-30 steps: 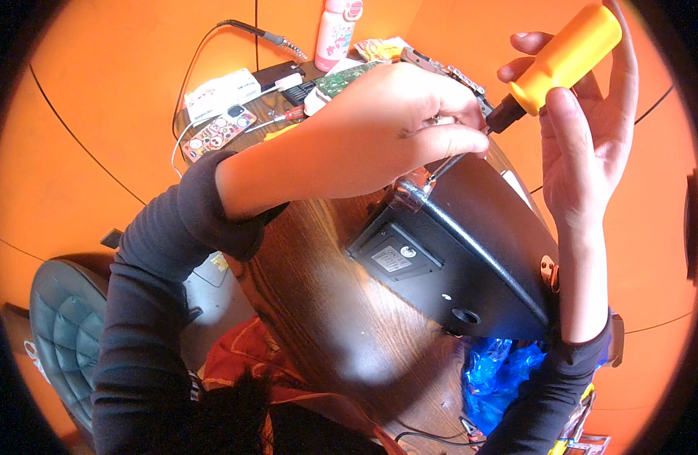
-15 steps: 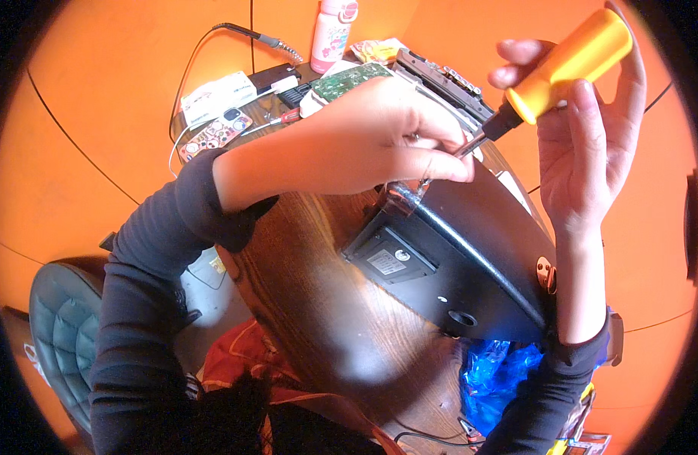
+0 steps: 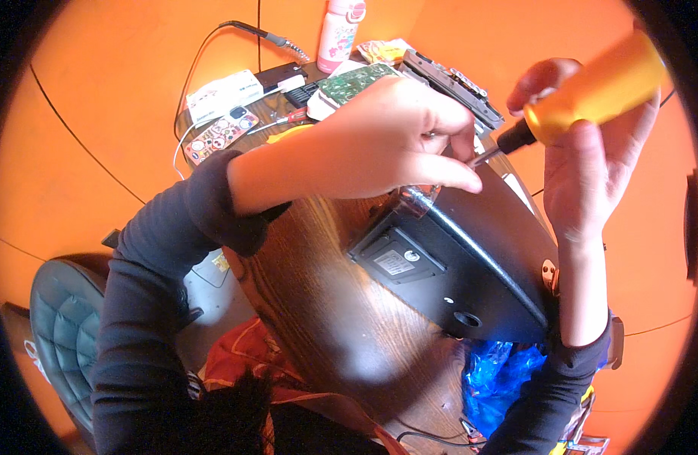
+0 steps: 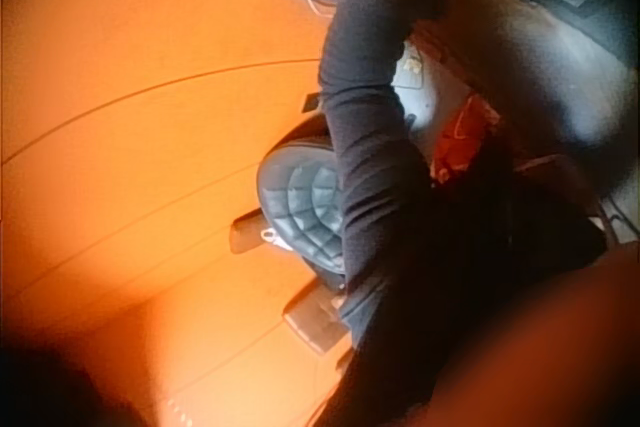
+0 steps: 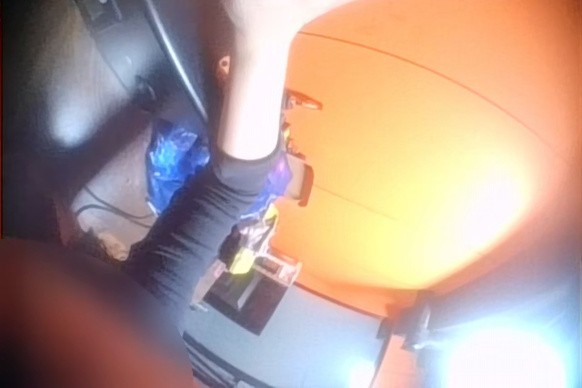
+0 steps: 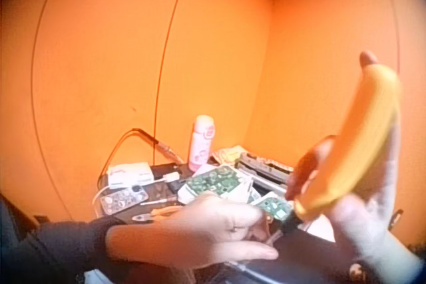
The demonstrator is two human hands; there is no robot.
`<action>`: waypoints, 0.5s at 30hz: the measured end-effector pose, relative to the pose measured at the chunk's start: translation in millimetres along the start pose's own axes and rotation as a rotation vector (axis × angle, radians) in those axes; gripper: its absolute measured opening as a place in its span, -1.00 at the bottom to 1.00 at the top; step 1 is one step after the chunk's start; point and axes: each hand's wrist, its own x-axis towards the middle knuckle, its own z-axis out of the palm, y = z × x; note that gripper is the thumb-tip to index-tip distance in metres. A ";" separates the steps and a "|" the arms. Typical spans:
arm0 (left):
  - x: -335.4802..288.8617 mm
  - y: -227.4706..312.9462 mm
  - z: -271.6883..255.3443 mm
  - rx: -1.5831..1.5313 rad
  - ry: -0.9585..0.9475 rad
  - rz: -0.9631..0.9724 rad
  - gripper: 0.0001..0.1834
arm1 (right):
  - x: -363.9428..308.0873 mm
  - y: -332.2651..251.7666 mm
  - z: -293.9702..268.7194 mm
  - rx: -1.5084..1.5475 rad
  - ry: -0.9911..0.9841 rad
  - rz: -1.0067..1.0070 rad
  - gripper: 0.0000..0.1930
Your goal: The person uses a screwdriver to remove screws from the casing of a black electronic device. They rotate the device to access different sides and continue unscrewing fasteners.
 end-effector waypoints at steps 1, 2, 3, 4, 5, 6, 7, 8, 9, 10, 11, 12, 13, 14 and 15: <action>-1.2 0.6 0.1 0.016 -0.003 -0.050 -0.79 | 0.4 1.0 -0.8 -0.095 -0.017 -0.041 -0.39; -1.4 0.2 0.2 0.025 0.010 -0.013 -0.78 | -1.8 -1.0 -0.9 -0.148 0.065 0.001 -0.39; -1.7 -0.6 0.2 0.003 -0.013 -0.067 -0.77 | -4.0 -2.2 -0.4 -0.196 0.144 0.047 -0.40; -0.7 -2.4 -0.6 -0.025 -0.023 -0.034 -0.75 | -3.6 -1.4 -1.7 -0.205 0.162 0.041 -0.41; 0.1 -4.5 -2.0 -0.052 -0.034 0.000 -0.74 | -4.5 -1.6 -2.1 -0.214 0.182 0.035 -0.42; -0.4 -6.1 -2.3 0.034 -0.039 0.059 -0.78 | -4.2 -0.6 -2.8 -0.223 0.203 0.030 -0.44; -0.8 -7.8 -2.2 -0.034 -0.072 0.057 -0.79 | -3.8 0.3 -3.8 -0.231 0.223 0.024 -0.45; -2.0 -8.5 -2.3 -0.081 -0.094 0.035 -0.81 | -3.8 1.3 -4.5 -0.238 0.243 0.019 -0.46; -3.4 -9.1 0.0 -0.110 -0.128 -0.057 -0.82 | -3.2 3.4 -5.5 -0.243 0.263 0.014 -0.47; -3.9 -9.5 -3.3 -0.094 -0.157 -0.059 -0.87 | -2.6 3.3 -7.9 -0.190 0.289 0.029 -0.49; -5.2 -9.6 -4.4 -0.031 -0.142 -0.024 -0.87 | -3.1 3.0 -10.0 -0.139 0.337 0.048 -0.52; -4.8 -9.1 -3.0 0.054 -0.144 -0.035 -0.88 | -2.5 4.9 -12.7 -0.156 0.403 0.044 -0.54; -4.7 -8.8 -3.3 0.127 -0.124 0.024 -0.88 | -2.3 6.4 -15.6 -0.174 0.469 0.040 -0.55; -4.6 -8.1 0.1 0.161 -0.087 0.026 -0.88 | -2.2 7.4 -19.0 -0.168 0.504 0.055 -0.57; -4.0 -7.1 3.5 0.183 -0.028 0.099 -0.87 | -2.3 8.5 -22.1 -0.188 0.518 0.055 -0.57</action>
